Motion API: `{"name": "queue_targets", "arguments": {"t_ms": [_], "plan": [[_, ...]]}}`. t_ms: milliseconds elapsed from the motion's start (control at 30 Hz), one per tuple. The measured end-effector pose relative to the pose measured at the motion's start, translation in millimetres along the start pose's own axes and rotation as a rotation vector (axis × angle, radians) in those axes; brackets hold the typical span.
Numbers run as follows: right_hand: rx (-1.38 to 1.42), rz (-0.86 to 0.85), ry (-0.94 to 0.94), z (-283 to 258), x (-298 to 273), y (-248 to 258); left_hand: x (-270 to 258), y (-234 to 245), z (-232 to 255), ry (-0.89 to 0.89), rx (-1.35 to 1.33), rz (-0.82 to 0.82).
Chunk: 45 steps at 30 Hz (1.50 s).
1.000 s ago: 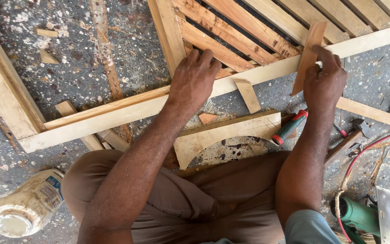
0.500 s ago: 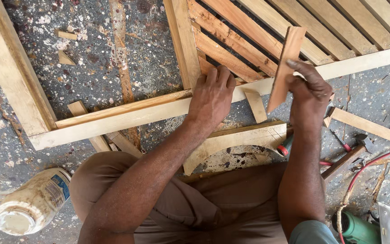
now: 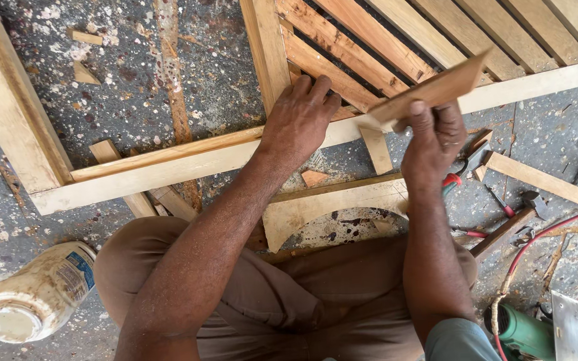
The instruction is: The person assembles a wooden lattice frame by hand, hammering nails to secure thin slats, marking wood with a pencil, and using a circular saw to cut a wooden piece.
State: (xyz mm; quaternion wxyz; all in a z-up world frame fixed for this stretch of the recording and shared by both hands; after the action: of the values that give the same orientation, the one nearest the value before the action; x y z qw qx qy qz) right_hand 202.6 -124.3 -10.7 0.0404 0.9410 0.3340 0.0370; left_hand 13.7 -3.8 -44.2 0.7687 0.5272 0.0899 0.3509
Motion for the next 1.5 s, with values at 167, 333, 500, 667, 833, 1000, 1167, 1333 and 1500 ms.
{"name": "queue_targets", "arguments": {"t_ms": [167, 333, 500, 667, 833, 1000, 1167, 1333, 1500], "plan": [[-0.159, -0.19, 0.155, 8, -7, -16, 0, 1, 1, 0.019, -0.007, -0.016], [-0.336, -0.226, 0.168, -2, -16, -28, 0, -2, 0, 0.018, 0.0, 0.006], [-0.522, -0.22, 0.422, -21, -11, -30, -1, -8, 0, 0.022, -0.012, -0.016], [-0.601, -0.273, 0.551, -22, -11, -29, 0, -8, -2, 0.002, 0.001, -0.015], [-0.626, -0.304, 0.476, -22, -15, -26, -2, -5, -1, 0.008, 0.007, 0.006], [-0.721, -0.369, 0.578, -28, -14, -32, 0, -1, -1, 0.01, 0.011, 0.003], [-0.765, -0.407, 0.514, -31, -16, -37, 1, -6, 1, 0.004, 0.004, -0.019], [-0.89, -0.447, 0.264, -6, -9, -34, 0, -9, 3, 0.004, 0.016, -0.044], [-0.886, -0.484, 0.409, -5, -9, -29, 2, -9, 3, 0.026, -0.013, -0.014]]}}
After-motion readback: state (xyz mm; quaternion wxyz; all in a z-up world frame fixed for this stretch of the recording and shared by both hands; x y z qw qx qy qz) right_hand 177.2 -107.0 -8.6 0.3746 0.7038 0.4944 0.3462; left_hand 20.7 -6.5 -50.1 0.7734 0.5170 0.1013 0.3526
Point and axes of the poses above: each hand's wrist, its own x-axis towards the middle knuckle, its own y-axis out of the back of the hand, z = x × y, the point moved 3 cm from there along x, towards the middle knuckle, and after that the axes turned 13 degrees about z, right-handed, at the moved point
